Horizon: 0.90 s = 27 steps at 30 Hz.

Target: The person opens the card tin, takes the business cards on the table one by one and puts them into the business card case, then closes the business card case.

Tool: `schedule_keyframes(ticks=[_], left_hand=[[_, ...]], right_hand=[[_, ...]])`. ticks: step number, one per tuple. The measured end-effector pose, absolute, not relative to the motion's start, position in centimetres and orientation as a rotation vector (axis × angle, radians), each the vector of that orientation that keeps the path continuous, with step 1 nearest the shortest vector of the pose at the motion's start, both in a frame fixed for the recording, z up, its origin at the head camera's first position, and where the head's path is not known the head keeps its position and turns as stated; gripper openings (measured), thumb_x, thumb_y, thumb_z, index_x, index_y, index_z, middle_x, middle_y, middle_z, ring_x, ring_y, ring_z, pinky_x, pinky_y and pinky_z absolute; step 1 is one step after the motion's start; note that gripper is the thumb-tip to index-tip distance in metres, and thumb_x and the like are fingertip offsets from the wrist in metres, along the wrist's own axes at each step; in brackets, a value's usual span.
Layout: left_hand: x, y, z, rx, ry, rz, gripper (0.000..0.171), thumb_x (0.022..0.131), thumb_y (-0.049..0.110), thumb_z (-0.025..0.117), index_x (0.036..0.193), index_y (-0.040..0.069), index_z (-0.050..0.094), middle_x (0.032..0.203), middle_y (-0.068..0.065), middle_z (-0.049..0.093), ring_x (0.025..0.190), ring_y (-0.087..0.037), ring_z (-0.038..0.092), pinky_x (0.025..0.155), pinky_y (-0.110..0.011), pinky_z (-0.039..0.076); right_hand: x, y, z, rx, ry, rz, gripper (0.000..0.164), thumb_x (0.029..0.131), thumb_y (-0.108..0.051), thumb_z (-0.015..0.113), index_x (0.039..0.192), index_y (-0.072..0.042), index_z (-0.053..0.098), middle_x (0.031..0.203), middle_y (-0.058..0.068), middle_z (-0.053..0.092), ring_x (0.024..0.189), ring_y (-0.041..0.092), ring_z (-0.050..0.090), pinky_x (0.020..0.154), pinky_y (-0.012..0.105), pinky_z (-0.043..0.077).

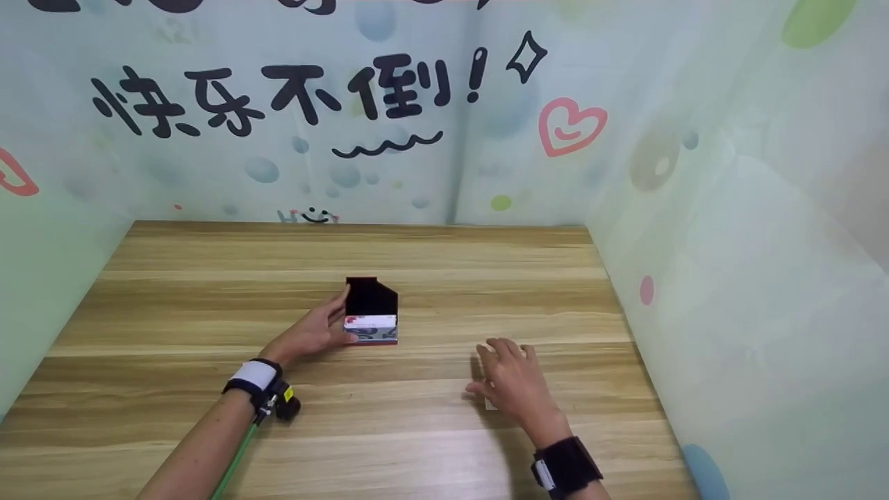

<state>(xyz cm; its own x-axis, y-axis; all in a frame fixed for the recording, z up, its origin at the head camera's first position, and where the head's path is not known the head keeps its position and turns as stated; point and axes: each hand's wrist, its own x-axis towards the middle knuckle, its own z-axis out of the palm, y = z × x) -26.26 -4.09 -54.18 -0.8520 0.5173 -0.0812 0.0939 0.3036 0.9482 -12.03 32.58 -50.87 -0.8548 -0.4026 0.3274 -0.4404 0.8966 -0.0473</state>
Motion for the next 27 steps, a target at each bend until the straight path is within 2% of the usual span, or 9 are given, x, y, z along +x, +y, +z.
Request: schedule_keyframes(ticks=[4,12,16,21,27], left_hand=[[-26.2,-4.1,-54.1,0.554,2.199,1.567,0.106,0.082,0.000,0.076,0.160,0.004,0.004,0.167,-0.026,-0.001,0.152,-0.040,0.021,0.125,-0.043,0.027],[-26.4,-4.1,-54.2,0.577,2.171,1.600,0.106,0.081,-0.002,0.076,0.159,0.002,0.004,0.167,-0.026,-0.004,0.153,-0.038,0.020,0.125,-0.043,0.027],[-26.4,-4.1,-54.1,0.565,2.167,1.600,0.106,0.082,-0.003,0.075,0.160,0.003,0.004,0.167,-0.025,-0.004,0.153,-0.037,0.019,0.125,-0.042,0.027],[-26.4,-4.1,-54.1,0.560,2.159,1.599,0.107,0.081,-0.003,0.076,0.159,0.002,0.003,0.167,-0.024,-0.005,0.154,-0.038,0.016,0.126,-0.042,0.025],[-26.3,-4.1,-54.3,0.527,2.222,1.541,0.106,0.082,0.000,0.076,0.160,0.007,0.006,0.168,-0.022,-0.001,0.153,-0.035,0.021,0.126,-0.040,0.026]], right_hand=[[-11.3,33.9,-50.6,0.595,-2.798,0.221,0.070,0.073,-0.046,0.082,0.127,-0.004,0.066,0.126,0.018,0.065,0.113,0.039,0.064,0.092,0.062,0.050],[-10.0,36.2,-50.2,0.557,-2.937,0.360,0.088,0.060,-0.046,0.089,0.131,-0.002,0.063,0.130,0.021,0.063,0.115,0.044,0.063,0.093,0.065,0.053],[-9.7,37.3,-50.0,0.608,-2.949,0.360,0.092,0.056,-0.051,0.088,0.129,0.000,0.064,0.127,0.023,0.065,0.109,0.045,0.065,0.089,0.062,0.056],[-9.5,38.4,-49.9,0.694,-2.962,0.335,0.089,0.057,-0.045,0.089,0.127,0.004,0.064,0.123,0.023,0.066,0.102,0.042,0.068,0.083,0.055,0.059],[-9.4,39.0,-50.0,0.641,-3.057,0.428,0.084,0.061,-0.033,0.090,0.130,0.006,0.061,0.127,0.026,0.064,0.109,0.044,0.066,0.091,0.055,0.057]])
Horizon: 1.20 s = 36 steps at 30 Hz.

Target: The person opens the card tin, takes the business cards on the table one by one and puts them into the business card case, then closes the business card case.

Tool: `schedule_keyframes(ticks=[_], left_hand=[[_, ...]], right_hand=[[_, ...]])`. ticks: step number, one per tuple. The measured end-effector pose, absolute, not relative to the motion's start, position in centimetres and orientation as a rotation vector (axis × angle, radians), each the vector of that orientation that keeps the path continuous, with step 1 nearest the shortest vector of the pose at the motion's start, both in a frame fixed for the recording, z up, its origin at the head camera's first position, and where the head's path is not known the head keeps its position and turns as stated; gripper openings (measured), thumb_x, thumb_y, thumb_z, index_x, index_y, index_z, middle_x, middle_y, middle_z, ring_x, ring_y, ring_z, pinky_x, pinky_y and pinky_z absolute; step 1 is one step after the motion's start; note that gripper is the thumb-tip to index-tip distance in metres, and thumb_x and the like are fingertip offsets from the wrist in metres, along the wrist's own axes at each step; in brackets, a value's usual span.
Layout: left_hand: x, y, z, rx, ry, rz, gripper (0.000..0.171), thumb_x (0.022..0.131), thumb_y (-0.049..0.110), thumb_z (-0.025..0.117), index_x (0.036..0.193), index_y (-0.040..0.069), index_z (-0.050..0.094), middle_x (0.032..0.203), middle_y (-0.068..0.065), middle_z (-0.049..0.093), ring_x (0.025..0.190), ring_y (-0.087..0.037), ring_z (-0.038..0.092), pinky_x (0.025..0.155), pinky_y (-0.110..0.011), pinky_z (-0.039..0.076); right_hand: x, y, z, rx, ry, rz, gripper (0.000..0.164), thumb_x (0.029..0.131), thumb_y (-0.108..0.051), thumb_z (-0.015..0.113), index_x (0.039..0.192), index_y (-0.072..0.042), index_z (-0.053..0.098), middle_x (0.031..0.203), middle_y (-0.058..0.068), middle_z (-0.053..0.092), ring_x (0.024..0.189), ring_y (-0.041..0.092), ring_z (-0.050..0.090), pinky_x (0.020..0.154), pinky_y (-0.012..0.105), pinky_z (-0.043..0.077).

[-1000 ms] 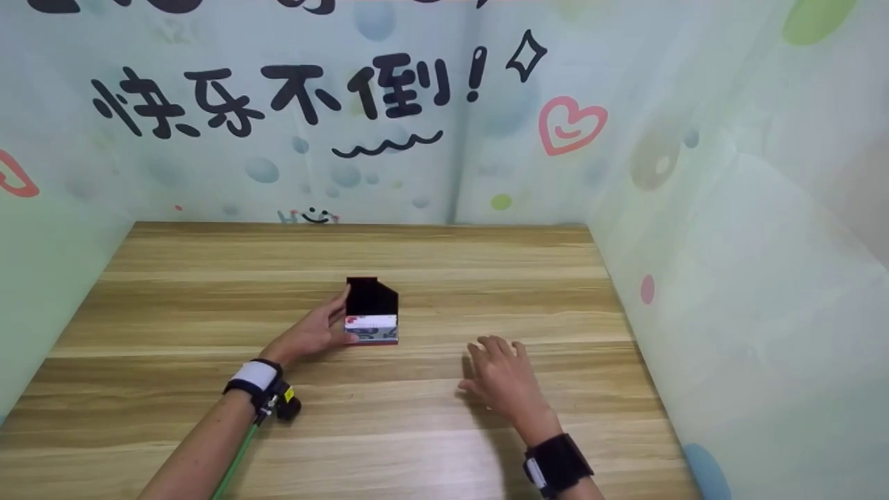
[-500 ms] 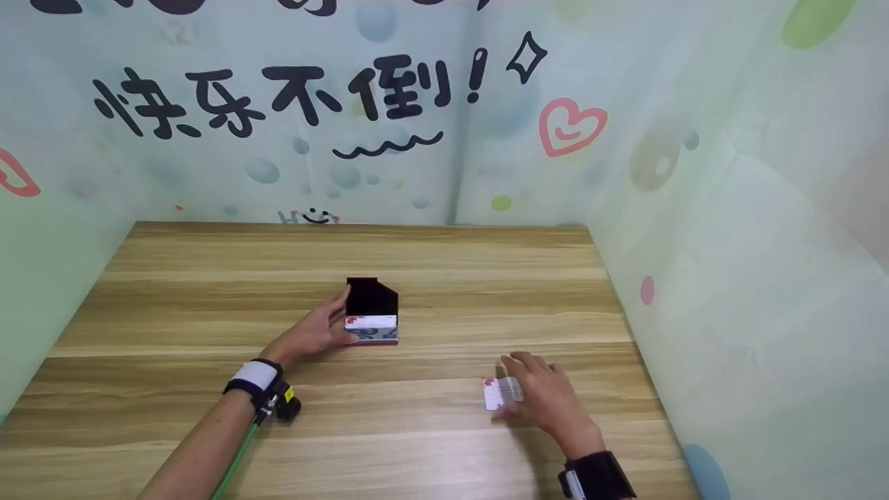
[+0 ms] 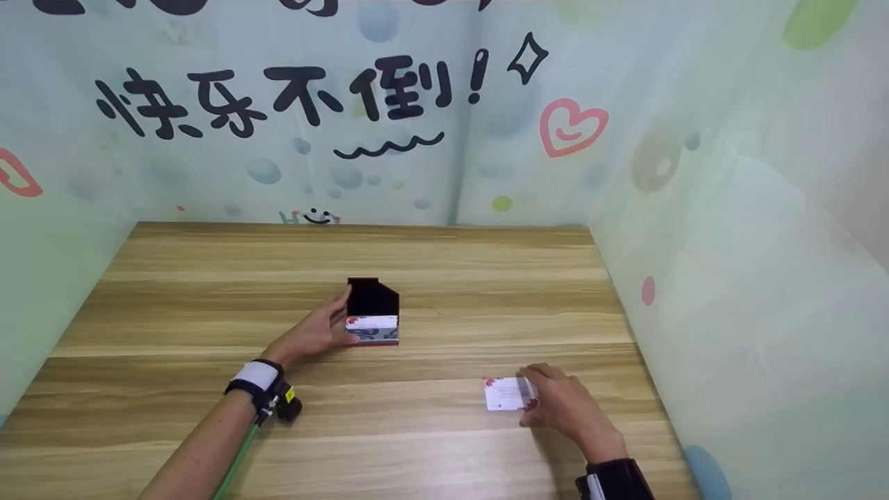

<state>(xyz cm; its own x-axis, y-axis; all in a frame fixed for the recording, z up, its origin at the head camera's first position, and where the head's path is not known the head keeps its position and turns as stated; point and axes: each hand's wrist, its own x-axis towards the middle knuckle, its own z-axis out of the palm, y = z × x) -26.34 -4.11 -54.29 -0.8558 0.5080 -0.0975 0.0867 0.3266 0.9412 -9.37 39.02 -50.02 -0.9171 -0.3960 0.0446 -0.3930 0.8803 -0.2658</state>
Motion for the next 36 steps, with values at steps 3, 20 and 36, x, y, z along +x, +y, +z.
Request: schedule_keyframes(ticks=[3,20,36], left_hand=[[-26.4,-4.1,-54.3,0.518,2.231,1.539,0.105,0.082,0.000,0.076,0.160,0.008,0.006,0.168,-0.022,0.000,0.153,-0.036,0.023,0.125,-0.040,0.027],[-26.2,-4.1,-54.3,0.549,2.226,1.552,0.106,0.082,0.002,0.077,0.160,0.006,0.005,0.166,-0.029,0.000,0.152,-0.038,0.024,0.124,-0.040,0.029],[-26.3,-4.2,-54.4,0.553,2.208,1.583,0.108,0.081,0.002,0.079,0.160,0.004,0.006,0.165,-0.030,0.001,0.151,-0.041,0.024,0.125,-0.042,0.028]], right_hand=[[-9.4,39.2,-50.2,-0.619,3.027,-0.440,0.077,0.064,-0.026,0.090,0.129,0.005,0.062,0.126,0.024,0.065,0.110,0.042,0.066,0.092,0.054,0.057],[-10.1,39.3,-50.3,-0.622,2.973,-0.493,0.053,0.073,-0.019,0.087,0.119,0.000,0.070,0.105,0.010,0.066,0.090,0.023,0.065,0.079,0.042,0.060],[-9.5,38.3,-50.7,-0.531,3.079,-0.461,0.046,0.067,-0.026,0.088,0.104,-0.003,0.074,0.098,0.006,0.060,0.078,0.011,0.057,0.065,0.023,0.053]])
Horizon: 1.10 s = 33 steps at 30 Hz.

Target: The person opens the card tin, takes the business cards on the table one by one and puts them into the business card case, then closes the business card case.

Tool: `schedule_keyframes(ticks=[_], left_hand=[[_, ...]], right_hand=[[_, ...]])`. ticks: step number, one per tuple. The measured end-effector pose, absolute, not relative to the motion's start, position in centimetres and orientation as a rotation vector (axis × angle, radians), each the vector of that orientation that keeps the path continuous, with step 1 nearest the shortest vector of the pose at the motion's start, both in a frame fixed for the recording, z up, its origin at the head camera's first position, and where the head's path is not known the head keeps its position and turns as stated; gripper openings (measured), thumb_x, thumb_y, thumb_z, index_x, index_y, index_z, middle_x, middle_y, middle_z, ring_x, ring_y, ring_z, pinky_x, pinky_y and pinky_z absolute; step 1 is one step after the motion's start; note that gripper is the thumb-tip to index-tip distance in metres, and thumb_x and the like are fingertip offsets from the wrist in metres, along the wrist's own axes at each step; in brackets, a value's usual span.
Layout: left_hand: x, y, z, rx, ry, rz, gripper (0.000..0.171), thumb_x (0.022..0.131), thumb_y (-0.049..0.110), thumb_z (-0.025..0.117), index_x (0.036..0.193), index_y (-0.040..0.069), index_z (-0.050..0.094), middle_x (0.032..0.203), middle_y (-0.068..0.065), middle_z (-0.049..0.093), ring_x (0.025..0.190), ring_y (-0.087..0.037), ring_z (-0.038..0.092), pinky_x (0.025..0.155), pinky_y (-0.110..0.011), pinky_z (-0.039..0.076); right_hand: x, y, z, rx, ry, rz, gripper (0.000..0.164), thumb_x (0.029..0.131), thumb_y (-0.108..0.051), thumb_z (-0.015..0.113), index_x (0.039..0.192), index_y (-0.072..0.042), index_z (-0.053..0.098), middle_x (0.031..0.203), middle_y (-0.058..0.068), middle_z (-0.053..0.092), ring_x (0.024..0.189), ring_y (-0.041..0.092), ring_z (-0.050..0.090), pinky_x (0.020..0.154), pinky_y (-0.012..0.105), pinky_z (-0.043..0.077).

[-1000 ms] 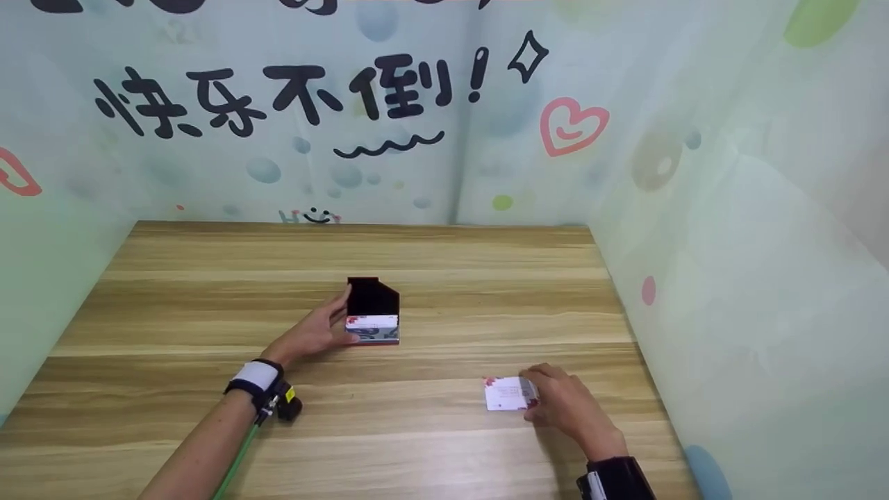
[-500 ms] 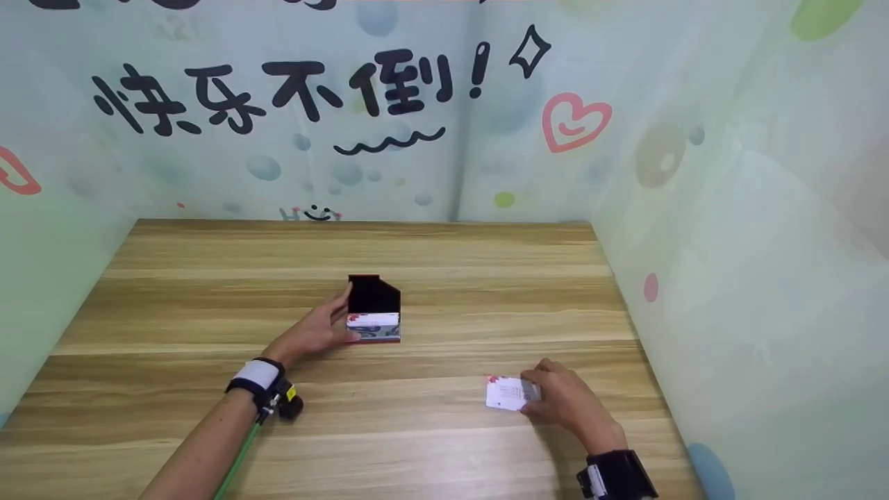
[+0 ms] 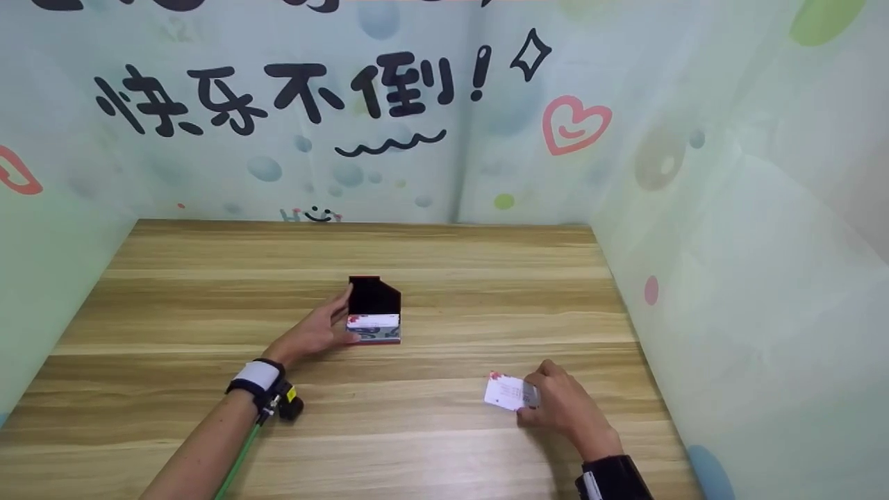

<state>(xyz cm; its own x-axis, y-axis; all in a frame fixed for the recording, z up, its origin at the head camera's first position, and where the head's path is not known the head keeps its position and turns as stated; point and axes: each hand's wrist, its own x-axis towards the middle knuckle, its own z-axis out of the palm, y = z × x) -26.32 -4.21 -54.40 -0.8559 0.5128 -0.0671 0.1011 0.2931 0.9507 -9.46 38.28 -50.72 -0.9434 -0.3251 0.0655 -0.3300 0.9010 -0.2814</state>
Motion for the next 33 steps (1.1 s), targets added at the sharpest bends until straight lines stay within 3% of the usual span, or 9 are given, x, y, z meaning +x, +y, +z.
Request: schedule_keyframes(ticks=[5,12,24,33], left_hand=[[-26.3,-4.2,-54.3,0.570,2.204,1.586,0.107,0.081,0.000,0.078,0.159,0.002,0.005,0.164,-0.033,0.001,0.150,-0.043,0.025,0.124,-0.044,0.029],[-26.4,-4.2,-54.6,0.589,2.208,1.595,0.105,0.082,-0.002,0.076,0.159,0.002,0.006,0.164,-0.033,0.000,0.150,-0.043,0.025,0.124,-0.044,0.029],[-26.2,-4.1,-54.3,0.561,2.205,1.592,0.106,0.081,0.000,0.077,0.160,0.005,0.005,0.166,-0.029,0.000,0.151,-0.040,0.024,0.124,-0.042,0.029],[-26.2,-4.2,-54.3,0.577,2.210,1.582,0.106,0.082,0.003,0.077,0.160,0.003,0.004,0.164,-0.032,-0.004,0.151,-0.043,0.022,0.125,-0.044,0.027]], right_hand=[[-9.4,38.0,-50.8,0.561,-2.994,0.439,0.042,0.066,-0.021,0.088,0.100,-0.003,0.073,0.105,0.009,0.060,0.077,0.014,0.061,0.062,0.022,0.053],[-9.4,37.8,-51.1,0.695,-2.872,0.283,0.037,0.065,-0.022,0.086,0.092,0.001,0.073,0.089,0.010,0.067,0.070,0.015,0.061,0.058,0.026,0.054],[-10.0,37.0,-51.5,0.754,-2.739,0.176,0.033,0.063,-0.022,0.084,0.087,-0.004,0.073,0.084,0.012,0.072,0.063,0.019,0.065,0.052,0.029,0.055],[-11.2,36.0,-51.0,0.779,-2.664,0.065,0.033,0.061,-0.024,0.085,0.087,-0.007,0.071,0.082,0.009,0.072,0.064,0.020,0.064,0.060,0.038,0.055]])
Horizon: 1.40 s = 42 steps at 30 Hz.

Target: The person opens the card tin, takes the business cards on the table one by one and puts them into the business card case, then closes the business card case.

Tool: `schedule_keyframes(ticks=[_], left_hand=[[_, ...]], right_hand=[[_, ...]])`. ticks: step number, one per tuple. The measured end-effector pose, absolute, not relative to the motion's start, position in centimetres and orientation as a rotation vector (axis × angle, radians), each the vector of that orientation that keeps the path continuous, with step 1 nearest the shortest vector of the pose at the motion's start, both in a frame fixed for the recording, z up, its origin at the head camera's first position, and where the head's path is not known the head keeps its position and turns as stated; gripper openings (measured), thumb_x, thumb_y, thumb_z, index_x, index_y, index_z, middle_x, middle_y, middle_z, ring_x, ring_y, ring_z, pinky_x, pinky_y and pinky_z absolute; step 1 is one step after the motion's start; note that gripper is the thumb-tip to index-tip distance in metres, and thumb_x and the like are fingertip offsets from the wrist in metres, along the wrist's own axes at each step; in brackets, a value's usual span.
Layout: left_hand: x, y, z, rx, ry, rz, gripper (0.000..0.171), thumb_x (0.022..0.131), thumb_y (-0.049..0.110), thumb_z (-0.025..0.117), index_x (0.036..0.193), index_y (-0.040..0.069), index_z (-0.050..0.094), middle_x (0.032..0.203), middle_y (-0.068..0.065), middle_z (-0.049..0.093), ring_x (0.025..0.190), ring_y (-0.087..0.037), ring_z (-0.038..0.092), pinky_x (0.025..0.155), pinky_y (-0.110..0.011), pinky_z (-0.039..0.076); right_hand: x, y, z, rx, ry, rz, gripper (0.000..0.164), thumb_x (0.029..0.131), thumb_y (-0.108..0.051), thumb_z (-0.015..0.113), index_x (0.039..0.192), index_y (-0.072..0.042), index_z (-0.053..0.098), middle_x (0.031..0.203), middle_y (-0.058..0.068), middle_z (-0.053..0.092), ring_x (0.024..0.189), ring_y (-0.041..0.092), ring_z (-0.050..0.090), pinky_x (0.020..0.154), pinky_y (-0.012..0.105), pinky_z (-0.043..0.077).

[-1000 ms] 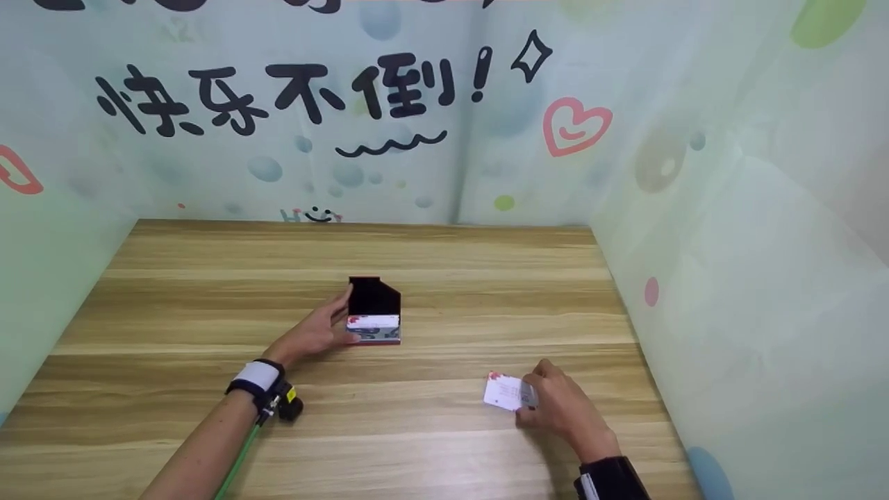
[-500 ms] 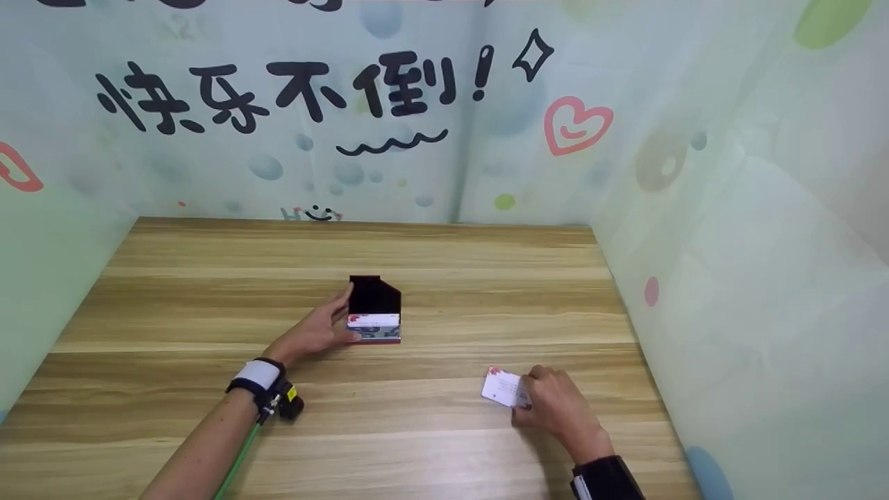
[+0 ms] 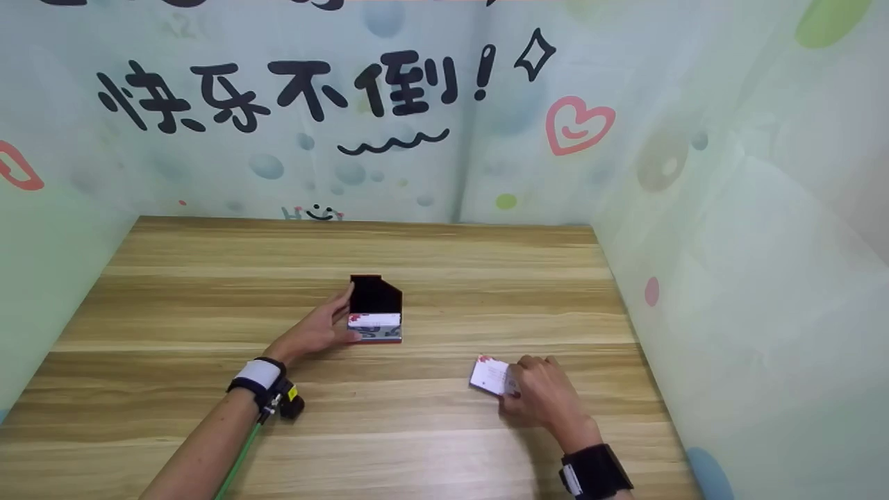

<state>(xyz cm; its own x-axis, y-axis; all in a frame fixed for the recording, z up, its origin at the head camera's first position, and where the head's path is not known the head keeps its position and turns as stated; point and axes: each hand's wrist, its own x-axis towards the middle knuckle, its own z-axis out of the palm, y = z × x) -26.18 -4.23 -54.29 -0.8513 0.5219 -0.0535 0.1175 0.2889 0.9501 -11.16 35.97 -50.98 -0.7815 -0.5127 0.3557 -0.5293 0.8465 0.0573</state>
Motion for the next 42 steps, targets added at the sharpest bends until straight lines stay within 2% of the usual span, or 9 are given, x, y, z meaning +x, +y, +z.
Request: schedule_keyframes(ticks=[7,13,26,33,42], left_hand=[[-26.2,-4.2,-54.1,0.591,2.214,1.573,0.107,0.082,0.003,0.078,0.159,0.001,0.003,0.164,-0.033,-0.004,0.151,-0.043,0.023,0.125,-0.045,0.027],[-26.2,-4.1,-54.2,0.567,2.228,1.558,0.106,0.082,0.001,0.076,0.160,0.004,0.004,0.165,-0.030,-0.001,0.151,-0.041,0.025,0.125,-0.043,0.027],[-26.3,-4.1,-54.3,0.550,2.240,1.546,0.107,0.081,0.002,0.078,0.160,0.007,0.005,0.166,-0.027,0.001,0.151,-0.040,0.025,0.125,-0.042,0.028],[-26.5,-4.2,-54.2,0.566,2.096,1.667,0.108,0.082,-0.005,0.075,0.159,0.002,0.000,0.165,-0.029,-0.009,0.154,-0.040,0.013,0.126,-0.042,0.023],[-26.3,-4.0,-54.4,0.561,2.157,1.634,0.106,0.082,-0.005,0.074,0.160,0.004,0.003,0.166,-0.028,-0.004,0.153,-0.041,0.018,0.126,-0.044,0.026]], right_hand=[[-11.9,35.1,-50.3,0.763,-2.732,0.036,0.041,0.066,-0.028,0.088,0.098,-0.006,0.074,0.090,0.010,0.074,0.076,0.024,0.068,0.070,0.042,0.057],[-12.8,34.3,-50.1,0.796,-2.693,0.027,0.041,0.066,-0.028,0.087,0.098,-0.005,0.074,0.091,0.010,0.075,0.081,0.023,0.070,0.074,0.043,0.058],[-14.7,33.0,-49.5,0.836,-2.605,0.038,0.036,0.064,-0.023,0.088,0.092,-0.004,0.074,0.086,0.008,0.074,0.076,0.023,0.070,0.068,0.038,0.053],[-16.0,32.0,-48.9,0.869,-2.564,0.022,0.035,0.064,-0.022,0.089,0.091,-0.005,0.074,0.087,0.009,0.075,0.078,0.024,0.071,0.068,0.039,0.055],[-17.6,29.9,-48.4,0.869,-2.590,0.034,0.035,0.067,-0.023,0.088,0.093,-0.003,0.075,0.091,0.010,0.076,0.080,0.026,0.072,0.073,0.042,0.057]])
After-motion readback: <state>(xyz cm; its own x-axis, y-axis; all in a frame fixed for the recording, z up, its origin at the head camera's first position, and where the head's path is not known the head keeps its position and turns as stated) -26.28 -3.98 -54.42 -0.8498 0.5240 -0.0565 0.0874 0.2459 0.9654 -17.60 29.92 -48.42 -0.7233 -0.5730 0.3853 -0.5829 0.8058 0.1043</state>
